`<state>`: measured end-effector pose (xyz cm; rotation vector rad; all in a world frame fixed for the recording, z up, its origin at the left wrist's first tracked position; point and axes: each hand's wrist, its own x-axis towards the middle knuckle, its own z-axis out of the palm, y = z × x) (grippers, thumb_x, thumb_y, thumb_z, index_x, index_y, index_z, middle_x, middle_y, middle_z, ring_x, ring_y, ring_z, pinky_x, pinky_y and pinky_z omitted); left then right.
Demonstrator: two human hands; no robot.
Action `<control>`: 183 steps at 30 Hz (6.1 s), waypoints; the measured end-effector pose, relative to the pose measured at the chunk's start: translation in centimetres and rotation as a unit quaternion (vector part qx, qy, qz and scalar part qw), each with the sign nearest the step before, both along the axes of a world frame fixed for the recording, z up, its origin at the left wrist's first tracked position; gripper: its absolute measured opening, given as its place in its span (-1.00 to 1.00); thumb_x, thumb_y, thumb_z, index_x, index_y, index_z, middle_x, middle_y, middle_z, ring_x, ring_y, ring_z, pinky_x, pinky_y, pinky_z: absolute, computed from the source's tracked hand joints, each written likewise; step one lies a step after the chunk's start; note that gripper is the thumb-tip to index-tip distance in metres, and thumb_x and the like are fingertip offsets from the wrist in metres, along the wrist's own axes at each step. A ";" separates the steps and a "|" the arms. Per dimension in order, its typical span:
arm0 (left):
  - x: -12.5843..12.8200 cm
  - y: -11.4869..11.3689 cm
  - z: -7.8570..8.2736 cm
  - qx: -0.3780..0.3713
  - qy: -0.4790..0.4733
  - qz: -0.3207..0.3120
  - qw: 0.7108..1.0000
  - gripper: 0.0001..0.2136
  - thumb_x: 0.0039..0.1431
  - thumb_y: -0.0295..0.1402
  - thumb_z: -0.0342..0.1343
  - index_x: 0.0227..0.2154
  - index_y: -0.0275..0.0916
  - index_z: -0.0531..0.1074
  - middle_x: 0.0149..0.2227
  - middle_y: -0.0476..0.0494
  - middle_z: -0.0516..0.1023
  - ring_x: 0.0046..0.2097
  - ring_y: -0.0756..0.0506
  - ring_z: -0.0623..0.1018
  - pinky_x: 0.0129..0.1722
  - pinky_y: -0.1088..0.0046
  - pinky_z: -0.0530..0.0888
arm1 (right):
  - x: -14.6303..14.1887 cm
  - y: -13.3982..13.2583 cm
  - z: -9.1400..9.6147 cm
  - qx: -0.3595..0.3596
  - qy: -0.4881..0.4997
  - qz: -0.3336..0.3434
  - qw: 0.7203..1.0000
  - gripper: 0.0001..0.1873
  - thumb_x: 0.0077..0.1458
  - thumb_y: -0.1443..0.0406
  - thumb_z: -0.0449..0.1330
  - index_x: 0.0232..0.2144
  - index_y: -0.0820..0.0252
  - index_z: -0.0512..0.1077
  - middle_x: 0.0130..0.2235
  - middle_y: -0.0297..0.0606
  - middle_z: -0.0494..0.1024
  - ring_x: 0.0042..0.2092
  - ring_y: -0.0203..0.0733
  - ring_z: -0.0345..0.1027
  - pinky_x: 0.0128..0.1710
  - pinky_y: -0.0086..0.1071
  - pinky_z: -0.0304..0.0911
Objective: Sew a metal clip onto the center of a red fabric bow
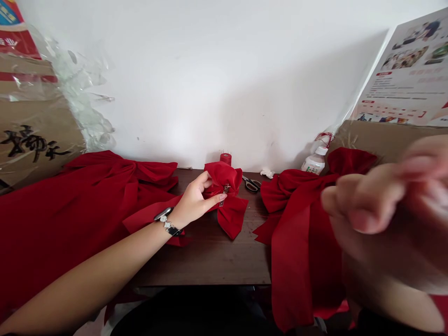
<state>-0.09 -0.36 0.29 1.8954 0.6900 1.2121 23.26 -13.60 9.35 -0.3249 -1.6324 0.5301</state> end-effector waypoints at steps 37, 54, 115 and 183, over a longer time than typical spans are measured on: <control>-0.4 1.6 -0.2 -0.253 -0.148 0.067 0.954 -0.75 -0.09 -0.28 0.30 -0.60 -0.27 0.34 -0.59 0.07 0.37 -0.51 0.04 0.37 -0.49 0.50 0.24 | -4.5 12.5 -8.7 0.046 -0.277 -0.110 0.953 -0.74 0.26 0.39 0.03 -0.05 0.18 0.42 -0.04 -0.17 0.52 0.05 -0.20 0.38 0.07 -0.22 0.35; -0.2 0.1 -0.2 -0.039 0.026 0.140 0.989 -0.68 0.11 -0.09 0.15 -0.52 -0.26 0.37 -0.53 0.01 0.41 -0.45 -0.03 0.37 -0.43 0.45 0.29 | -4.9 11.8 -8.4 0.202 -0.380 -0.090 0.898 -0.84 0.27 0.38 0.00 -0.21 0.23 0.38 -0.26 -0.16 0.53 -0.18 -0.18 0.37 -0.12 -0.26 0.37; 0.4 -0.1 -0.2 -0.219 -0.079 0.148 0.961 -0.70 0.00 -0.18 0.25 -0.54 -0.25 0.29 -0.57 0.06 0.31 -0.55 0.05 0.29 -0.56 0.47 0.13 | -4.7 11.2 -7.7 0.174 -0.416 -0.097 0.888 -0.83 0.27 0.45 -0.06 -0.28 0.24 0.31 -0.30 -0.16 0.47 -0.23 -0.21 0.29 -0.19 -0.33 0.30; -0.5 1.0 0.2 -0.295 -0.164 -0.053 0.940 -0.94 -0.04 -0.45 0.19 -0.44 -0.24 0.49 -0.54 0.01 0.50 -0.49 -0.02 0.48 -0.48 0.49 0.39 | -3.0 11.4 -5.9 -0.079 -0.393 0.024 0.916 -0.64 0.08 0.43 0.11 -0.07 0.17 0.14 -0.28 -0.31 0.44 -0.32 -0.35 0.32 -0.31 -0.49 0.27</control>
